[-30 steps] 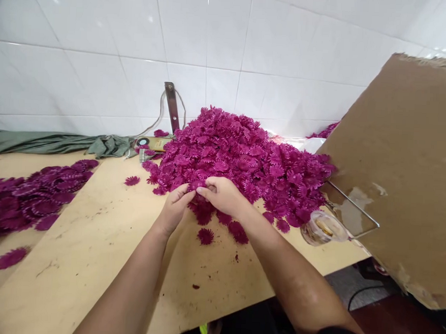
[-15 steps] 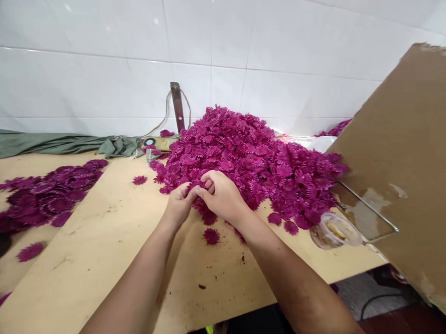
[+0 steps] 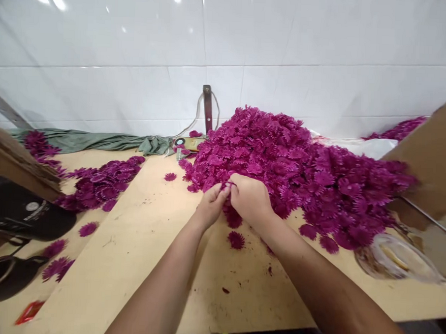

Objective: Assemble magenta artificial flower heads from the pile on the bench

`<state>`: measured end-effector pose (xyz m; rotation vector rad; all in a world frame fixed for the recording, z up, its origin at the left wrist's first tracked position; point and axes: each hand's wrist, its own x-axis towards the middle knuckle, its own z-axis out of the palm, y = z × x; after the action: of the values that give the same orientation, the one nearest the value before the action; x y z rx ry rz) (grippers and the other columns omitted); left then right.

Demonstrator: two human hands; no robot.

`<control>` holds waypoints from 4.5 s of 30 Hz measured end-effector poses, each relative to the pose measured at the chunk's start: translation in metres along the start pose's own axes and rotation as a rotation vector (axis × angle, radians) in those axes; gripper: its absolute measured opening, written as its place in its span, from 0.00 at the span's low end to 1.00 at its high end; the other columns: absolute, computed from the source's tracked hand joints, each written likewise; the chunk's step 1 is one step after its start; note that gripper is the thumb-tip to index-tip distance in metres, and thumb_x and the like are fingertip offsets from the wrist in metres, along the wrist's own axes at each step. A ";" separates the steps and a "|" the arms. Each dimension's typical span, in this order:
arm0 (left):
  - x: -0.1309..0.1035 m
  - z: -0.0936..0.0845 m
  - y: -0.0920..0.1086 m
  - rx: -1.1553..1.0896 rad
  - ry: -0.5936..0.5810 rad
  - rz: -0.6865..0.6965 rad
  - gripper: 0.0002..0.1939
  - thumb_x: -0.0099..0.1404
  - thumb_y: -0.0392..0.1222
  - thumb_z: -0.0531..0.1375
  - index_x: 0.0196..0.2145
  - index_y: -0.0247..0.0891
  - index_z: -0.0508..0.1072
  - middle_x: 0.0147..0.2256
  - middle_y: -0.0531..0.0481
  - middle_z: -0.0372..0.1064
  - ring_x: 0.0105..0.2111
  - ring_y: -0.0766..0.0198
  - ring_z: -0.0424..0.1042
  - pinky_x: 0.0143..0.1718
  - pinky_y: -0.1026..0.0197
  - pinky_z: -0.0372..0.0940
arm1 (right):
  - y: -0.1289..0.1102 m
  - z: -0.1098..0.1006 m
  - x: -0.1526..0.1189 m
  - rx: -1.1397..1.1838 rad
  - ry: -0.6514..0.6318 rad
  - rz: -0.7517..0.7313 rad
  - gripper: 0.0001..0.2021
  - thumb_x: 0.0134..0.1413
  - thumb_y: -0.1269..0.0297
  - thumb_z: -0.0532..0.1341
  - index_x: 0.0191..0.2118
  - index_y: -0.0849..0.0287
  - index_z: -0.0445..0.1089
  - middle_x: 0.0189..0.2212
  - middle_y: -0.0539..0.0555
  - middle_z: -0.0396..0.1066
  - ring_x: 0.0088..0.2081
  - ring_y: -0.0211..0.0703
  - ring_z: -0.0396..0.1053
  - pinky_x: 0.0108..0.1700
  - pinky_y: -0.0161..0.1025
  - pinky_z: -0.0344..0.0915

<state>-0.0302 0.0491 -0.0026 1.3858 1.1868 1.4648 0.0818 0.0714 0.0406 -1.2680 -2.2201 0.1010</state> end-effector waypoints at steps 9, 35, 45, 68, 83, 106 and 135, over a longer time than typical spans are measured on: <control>0.004 -0.003 0.001 -0.085 0.029 0.048 0.13 0.53 0.49 0.58 0.22 0.38 0.61 0.20 0.57 0.56 0.22 0.69 0.56 0.26 0.65 0.55 | -0.001 0.009 0.026 0.094 0.145 0.192 0.08 0.52 0.67 0.52 0.30 0.57 0.68 0.24 0.50 0.69 0.26 0.39 0.64 0.32 0.35 0.55; -0.009 0.006 0.024 0.040 -0.088 0.000 0.23 0.50 0.61 0.57 0.16 0.39 0.57 0.17 0.57 0.51 0.21 0.69 0.53 0.24 0.65 0.54 | 0.010 -0.008 -0.006 0.713 -0.042 0.223 0.06 0.48 0.71 0.55 0.23 0.60 0.62 0.19 0.47 0.62 0.23 0.34 0.60 0.29 0.34 0.59; -0.011 0.000 0.016 -0.099 -0.018 -0.022 0.16 0.52 0.53 0.59 0.24 0.36 0.68 0.23 0.52 0.66 0.26 0.66 0.64 0.32 0.63 0.60 | 0.061 -0.038 0.019 0.366 0.302 0.413 0.08 0.44 0.72 0.57 0.34 0.62 0.67 0.32 0.53 0.64 0.32 0.38 0.63 0.40 0.40 0.62; -0.006 -0.006 0.010 0.115 -0.045 -0.116 0.28 0.46 0.68 0.55 0.14 0.39 0.59 0.13 0.57 0.54 0.16 0.70 0.51 0.18 0.64 0.49 | 0.007 -0.009 -0.005 0.810 -0.260 0.194 0.06 0.44 0.75 0.59 0.23 0.61 0.61 0.19 0.44 0.61 0.23 0.30 0.59 0.30 0.30 0.60; -0.003 0.003 0.012 0.186 0.034 0.009 0.16 0.54 0.52 0.56 0.18 0.40 0.59 0.17 0.57 0.55 0.20 0.69 0.54 0.23 0.65 0.53 | 0.015 0.006 0.024 0.336 0.188 0.340 0.05 0.48 0.72 0.54 0.25 0.57 0.57 0.24 0.47 0.61 0.28 0.36 0.59 0.34 0.34 0.56; -0.006 -0.002 0.011 0.063 -0.046 -0.015 0.18 0.53 0.50 0.59 0.15 0.38 0.61 0.14 0.57 0.57 0.17 0.71 0.56 0.21 0.66 0.54 | 0.001 -0.028 -0.018 0.281 0.007 -0.076 0.04 0.49 0.71 0.58 0.32 0.60 0.69 0.32 0.54 0.69 0.38 0.41 0.64 0.46 0.41 0.60; -0.008 0.003 0.018 -0.033 0.013 -0.061 0.15 0.48 0.51 0.62 0.21 0.36 0.67 0.17 0.54 0.65 0.19 0.70 0.62 0.23 0.67 0.58 | 0.012 -0.031 -0.015 0.365 0.196 -0.027 0.05 0.52 0.70 0.55 0.34 0.61 0.67 0.34 0.55 0.67 0.38 0.41 0.64 0.46 0.41 0.60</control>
<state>-0.0255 0.0373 0.0125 1.3081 1.1977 1.4468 0.1125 0.0596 0.0562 -1.0022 -1.9411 0.3405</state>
